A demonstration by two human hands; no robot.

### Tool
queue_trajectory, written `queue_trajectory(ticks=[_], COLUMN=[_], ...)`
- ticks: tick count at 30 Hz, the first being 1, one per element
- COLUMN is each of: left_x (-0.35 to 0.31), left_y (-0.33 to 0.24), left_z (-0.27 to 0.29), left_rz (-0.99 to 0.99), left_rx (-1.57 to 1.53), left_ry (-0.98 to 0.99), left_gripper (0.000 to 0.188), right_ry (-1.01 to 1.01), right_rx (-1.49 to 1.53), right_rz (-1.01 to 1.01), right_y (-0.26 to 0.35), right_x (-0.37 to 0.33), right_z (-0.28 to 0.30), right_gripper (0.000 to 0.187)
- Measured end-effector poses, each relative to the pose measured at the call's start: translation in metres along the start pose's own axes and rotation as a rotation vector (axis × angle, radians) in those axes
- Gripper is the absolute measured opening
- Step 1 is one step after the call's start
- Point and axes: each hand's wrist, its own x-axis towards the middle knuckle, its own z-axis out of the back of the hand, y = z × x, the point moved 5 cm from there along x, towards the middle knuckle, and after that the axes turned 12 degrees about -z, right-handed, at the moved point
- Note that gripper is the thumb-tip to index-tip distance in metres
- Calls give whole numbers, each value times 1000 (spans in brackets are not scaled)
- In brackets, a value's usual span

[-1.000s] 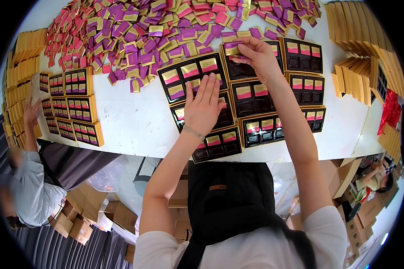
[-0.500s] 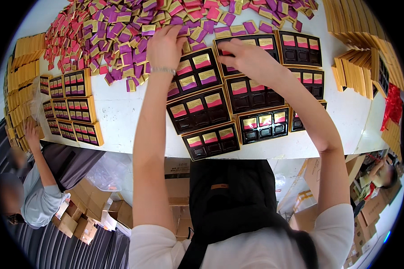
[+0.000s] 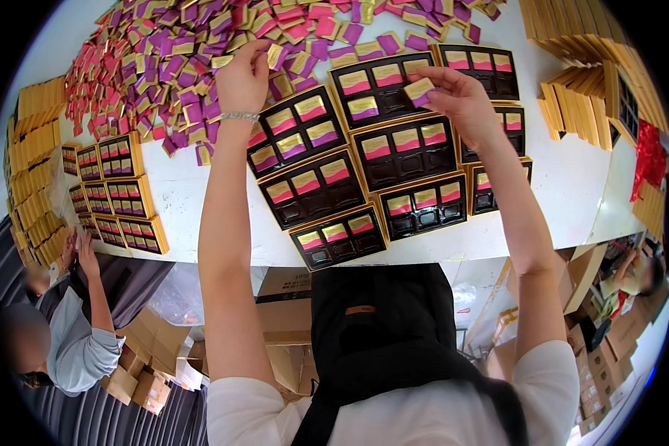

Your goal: The person assembles small rectangular trays by placing colorful square packets into the compartments of black plastic inserts. They then place the filled inserts into wooden frames and stack the completed units. The person also handles clear plastic bags and stacks of empty wooden frames.

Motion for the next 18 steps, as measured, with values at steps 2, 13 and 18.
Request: queue_trajectory(ticks=[2, 13, 18], left_x=[-4, -36, -60], left_y=[-14, -143, -163], left_z=[-2, -78, -82], left_rz=[6, -293, -439], left_rx=[-90, -187, 173], left_ry=[-16, 164, 198], left_gripper=[20, 18, 33], right_ry=[-149, -516, -653], right_rx=[-290, -382, -874], right_rz=[140, 210, 409], right_y=[-1, -19, -22], right_x=[-1, -10, -36], right_z=[2, 15, 6], right_gripper=[38, 23, 29])
